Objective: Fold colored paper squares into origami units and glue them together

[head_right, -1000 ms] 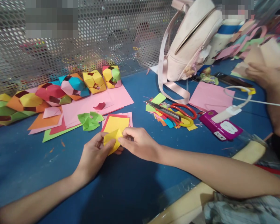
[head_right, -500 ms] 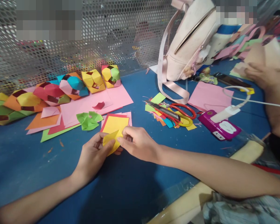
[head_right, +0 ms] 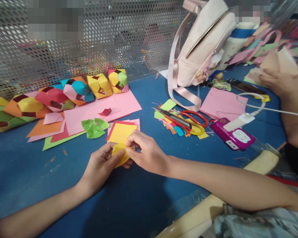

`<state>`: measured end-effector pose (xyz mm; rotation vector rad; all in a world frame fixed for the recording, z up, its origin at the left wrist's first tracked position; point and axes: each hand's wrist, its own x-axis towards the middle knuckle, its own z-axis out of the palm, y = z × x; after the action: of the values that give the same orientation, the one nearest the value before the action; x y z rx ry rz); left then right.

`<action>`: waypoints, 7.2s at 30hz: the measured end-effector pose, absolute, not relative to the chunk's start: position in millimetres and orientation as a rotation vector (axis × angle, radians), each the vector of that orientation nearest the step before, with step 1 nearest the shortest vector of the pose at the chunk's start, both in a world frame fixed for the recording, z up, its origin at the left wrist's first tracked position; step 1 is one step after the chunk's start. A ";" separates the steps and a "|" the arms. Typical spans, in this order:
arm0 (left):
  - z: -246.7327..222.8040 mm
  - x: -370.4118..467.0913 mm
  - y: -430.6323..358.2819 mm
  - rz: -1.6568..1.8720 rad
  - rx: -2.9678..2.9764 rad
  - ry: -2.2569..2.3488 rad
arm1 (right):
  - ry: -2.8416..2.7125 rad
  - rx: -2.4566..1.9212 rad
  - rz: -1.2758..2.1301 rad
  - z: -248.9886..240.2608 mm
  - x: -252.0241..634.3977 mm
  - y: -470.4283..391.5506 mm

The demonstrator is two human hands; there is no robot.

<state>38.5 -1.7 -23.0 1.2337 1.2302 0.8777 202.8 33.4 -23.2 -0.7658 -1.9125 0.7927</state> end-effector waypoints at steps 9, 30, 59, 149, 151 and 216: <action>-25.1 33.5 0.8 0.938 1.560 1.358 | -2.043 -0.521 0.787 -17.2 207.3 31.5; -26.5 34.2 -2.0 0.905 1.244 1.198 | -1.922 -0.886 1.190 -18.5 205.1 34.4; -31.1 32.5 -1.3 0.862 1.397 1.283 | -1.937 -0.942 1.142 -22.1 206.4 33.7; -22.4 36.9 1.6 0.944 1.446 1.318 | -1.942 -0.912 0.982 -17.3 201.7 30.6; -23.9 35.9 1.6 0.954 1.469 1.351 | -1.948 -0.904 1.001 -17.2 202.1 30.7; -25.2 35.0 2.2 0.965 1.501 1.275 | -2.114 -0.647 0.415 -20.9 199.3 31.6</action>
<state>35.0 2.2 -25.2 1.5013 1.2747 0.9655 199.3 31.6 -20.9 -0.6470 -2.1139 0.4153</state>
